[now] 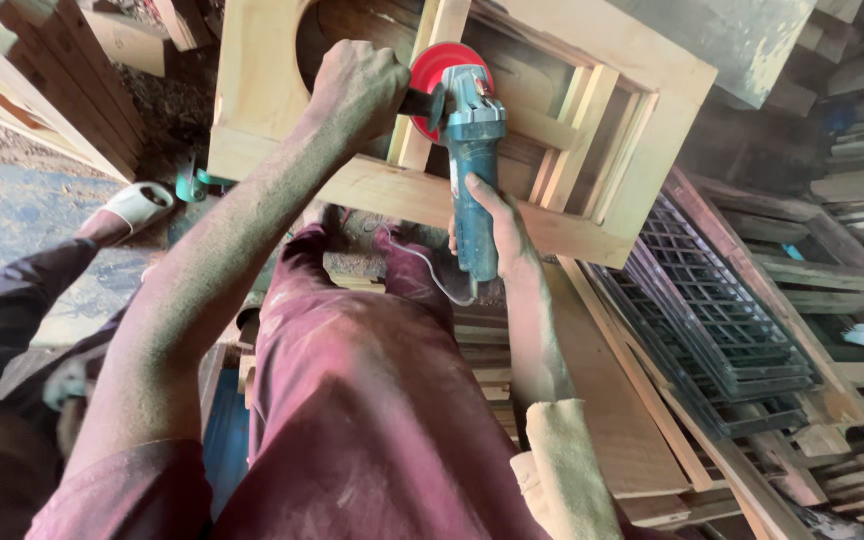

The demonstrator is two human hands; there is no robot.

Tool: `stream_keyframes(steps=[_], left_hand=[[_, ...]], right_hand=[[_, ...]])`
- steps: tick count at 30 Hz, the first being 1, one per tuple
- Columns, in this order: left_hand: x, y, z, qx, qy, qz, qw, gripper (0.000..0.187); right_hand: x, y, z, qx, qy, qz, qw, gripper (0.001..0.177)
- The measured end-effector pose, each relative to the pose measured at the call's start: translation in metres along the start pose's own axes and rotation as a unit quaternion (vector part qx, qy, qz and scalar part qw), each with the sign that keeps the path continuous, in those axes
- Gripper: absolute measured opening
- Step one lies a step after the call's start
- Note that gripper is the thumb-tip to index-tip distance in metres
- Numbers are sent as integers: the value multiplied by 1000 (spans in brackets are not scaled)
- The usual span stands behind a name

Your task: The person uses an angle grinder with a sanding disc to smooth the surface of a wooden frame. They move the tool along the edges and flat surfaces of the frame, generating wood dust.

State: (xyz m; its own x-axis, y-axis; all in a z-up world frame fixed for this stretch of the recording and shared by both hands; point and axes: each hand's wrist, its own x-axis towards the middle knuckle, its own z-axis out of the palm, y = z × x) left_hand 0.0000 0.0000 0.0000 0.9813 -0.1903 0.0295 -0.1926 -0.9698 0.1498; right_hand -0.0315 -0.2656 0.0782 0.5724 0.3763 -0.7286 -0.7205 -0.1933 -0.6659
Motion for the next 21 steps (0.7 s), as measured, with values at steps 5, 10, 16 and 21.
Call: stream_keyframes(steps=[5,10,16,21], left_hand=[[-26,10,7,-8,39,-4,999,9],[-39,24,6,-38,22,-7,999,7],[-64,27,4,-79,63,12,995,6],[-69,26,-5,-67,134,25,988,7]], right_hand=[[-11,21,3,22,15,23,999,48],[-25,33,-2,18,31,37,999,48],[-37,54,0,17,19,31,999,50],[-32,63,2,39,9,55,998,52]])
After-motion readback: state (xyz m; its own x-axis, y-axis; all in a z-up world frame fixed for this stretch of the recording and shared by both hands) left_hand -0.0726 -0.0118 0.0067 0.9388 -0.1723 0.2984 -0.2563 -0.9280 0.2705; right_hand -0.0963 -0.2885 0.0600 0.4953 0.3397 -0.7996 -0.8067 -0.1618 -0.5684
